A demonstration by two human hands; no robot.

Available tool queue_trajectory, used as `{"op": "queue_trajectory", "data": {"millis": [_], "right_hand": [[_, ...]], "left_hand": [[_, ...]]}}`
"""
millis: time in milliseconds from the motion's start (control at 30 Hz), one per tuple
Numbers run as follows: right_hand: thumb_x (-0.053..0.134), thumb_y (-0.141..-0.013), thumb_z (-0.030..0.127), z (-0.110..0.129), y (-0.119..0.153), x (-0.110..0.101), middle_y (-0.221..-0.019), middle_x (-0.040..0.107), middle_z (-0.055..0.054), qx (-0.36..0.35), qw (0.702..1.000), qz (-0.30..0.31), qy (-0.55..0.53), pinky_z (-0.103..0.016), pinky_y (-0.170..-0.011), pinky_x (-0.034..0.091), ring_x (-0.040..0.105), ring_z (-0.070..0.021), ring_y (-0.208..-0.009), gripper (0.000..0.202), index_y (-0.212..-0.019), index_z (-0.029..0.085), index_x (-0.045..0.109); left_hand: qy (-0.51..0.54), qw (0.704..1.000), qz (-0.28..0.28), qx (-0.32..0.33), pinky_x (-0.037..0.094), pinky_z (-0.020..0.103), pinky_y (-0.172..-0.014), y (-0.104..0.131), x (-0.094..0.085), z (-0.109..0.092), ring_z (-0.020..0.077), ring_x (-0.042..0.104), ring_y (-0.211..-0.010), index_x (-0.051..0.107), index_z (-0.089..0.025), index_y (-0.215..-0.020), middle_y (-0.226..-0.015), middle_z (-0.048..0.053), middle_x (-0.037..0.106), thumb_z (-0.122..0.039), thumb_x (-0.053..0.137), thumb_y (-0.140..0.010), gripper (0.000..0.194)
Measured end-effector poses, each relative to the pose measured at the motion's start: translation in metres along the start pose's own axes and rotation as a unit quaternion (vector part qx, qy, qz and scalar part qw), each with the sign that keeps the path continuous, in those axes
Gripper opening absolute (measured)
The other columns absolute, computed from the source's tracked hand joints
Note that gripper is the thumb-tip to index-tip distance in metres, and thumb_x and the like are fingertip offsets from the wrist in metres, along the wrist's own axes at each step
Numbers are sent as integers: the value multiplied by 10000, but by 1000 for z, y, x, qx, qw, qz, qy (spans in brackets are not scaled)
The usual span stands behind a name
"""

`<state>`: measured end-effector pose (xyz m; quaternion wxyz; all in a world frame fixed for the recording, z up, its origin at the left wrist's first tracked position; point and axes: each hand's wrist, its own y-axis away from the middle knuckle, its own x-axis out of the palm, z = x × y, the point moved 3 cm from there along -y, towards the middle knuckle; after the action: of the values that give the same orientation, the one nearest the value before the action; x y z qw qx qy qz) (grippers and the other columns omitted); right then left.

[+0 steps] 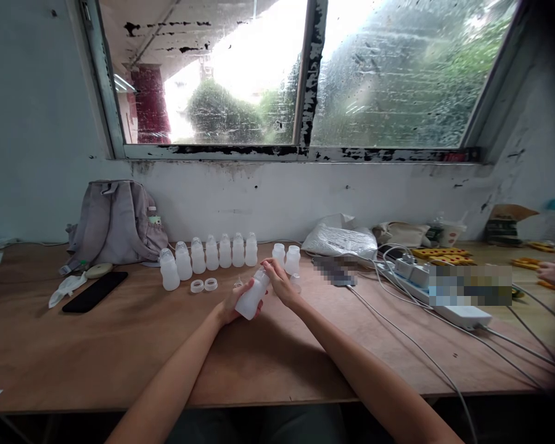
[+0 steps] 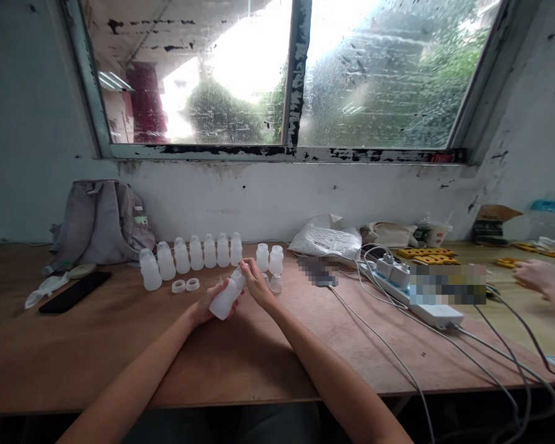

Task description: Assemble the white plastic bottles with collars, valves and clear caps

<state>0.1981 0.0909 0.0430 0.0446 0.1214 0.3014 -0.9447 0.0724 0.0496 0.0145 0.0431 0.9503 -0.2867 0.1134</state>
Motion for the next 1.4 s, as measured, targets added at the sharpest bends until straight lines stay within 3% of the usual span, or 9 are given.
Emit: {"op": "queue_trajectory", "data": {"millis": [233,433,567,700,800,933,1067,1167,1400], "right_hand": [[264,-868,373,9,-2,-5,-695,464,13,-41,994,-45,87,-252,-551,370,461,-138,-588,225,-915,234,434],[263,-871,371,11,1,-5,-632,446,25,-54,991,-46,111,-248,-526,356,461,-140,-554,231,-956,219,414],[307,-863,393,13,2,-6,-630,472,24,-60,992,-52,96,-247,-532,369,477,-139,-553,241,-966,214,433],[378,-841,407,11,-1,-22,-765,541,-8,-67,991,-101,54,-252,-573,407,525,-137,-628,278,-1033,211,420],[439,-815,400,3,-6,-36,-971,564,-67,-74,988,-125,56,-286,-655,431,571,-161,-758,339,-1092,209,402],[498,-786,393,-11,-8,-36,-1018,585,-83,-106,964,-94,224,-389,-819,364,530,-236,-956,270,-996,228,541],[539,-775,352,-26,-5,-27,-971,621,-54,-120,922,-49,366,-456,-907,237,487,-247,-1008,221,-976,282,600],[556,-767,329,-37,-4,-23,-860,654,-46,-102,910,-14,402,-488,-917,197,485,-249,-1014,236,-995,285,600],[545,-760,285,-49,-1,-24,-905,658,-62,-68,898,42,433,-535,-926,158,488,-252,-1034,243,-999,277,592]], "left_hand": [[-172,968,-107,148,414,243,-507,-5,8,-3,128,541,-523,532,-152,-836,-640,0,566,-475,600,-666,371],[-538,770,-267,217,449,298,-648,3,0,-16,238,610,-783,494,-218,-1104,-871,54,646,-507,570,-674,524],[-609,699,-286,242,461,313,-691,7,-5,-19,252,608,-847,450,-205,-1158,-981,84,633,-474,532,-715,525],[-615,705,-239,260,464,296,-729,10,-13,-18,221,602,-873,441,-238,-1147,-1006,42,628,-464,561,-699,516],[-621,696,-254,256,465,292,-715,12,-21,-18,217,604,-872,443,-249,-1129,-997,30,628,-468,558,-702,493],[-620,677,-312,245,459,316,-722,12,-32,-20,249,599,-889,424,-221,-1142,-998,67,623,-483,529,-725,504],[-630,669,-320,230,455,307,-714,10,-35,-19,252,600,-893,433,-217,-1133,-991,72,627,-491,532,-724,501],[-636,671,-302,233,454,311,-708,9,-34,-17,251,603,-879,437,-208,-1134,-975,77,632,-504,522,-725,512],[-649,669,-287,221,458,303,-696,7,-33,-14,243,601,-873,437,-217,-1126,-989,68,626,-512,526,-715,514]]}}
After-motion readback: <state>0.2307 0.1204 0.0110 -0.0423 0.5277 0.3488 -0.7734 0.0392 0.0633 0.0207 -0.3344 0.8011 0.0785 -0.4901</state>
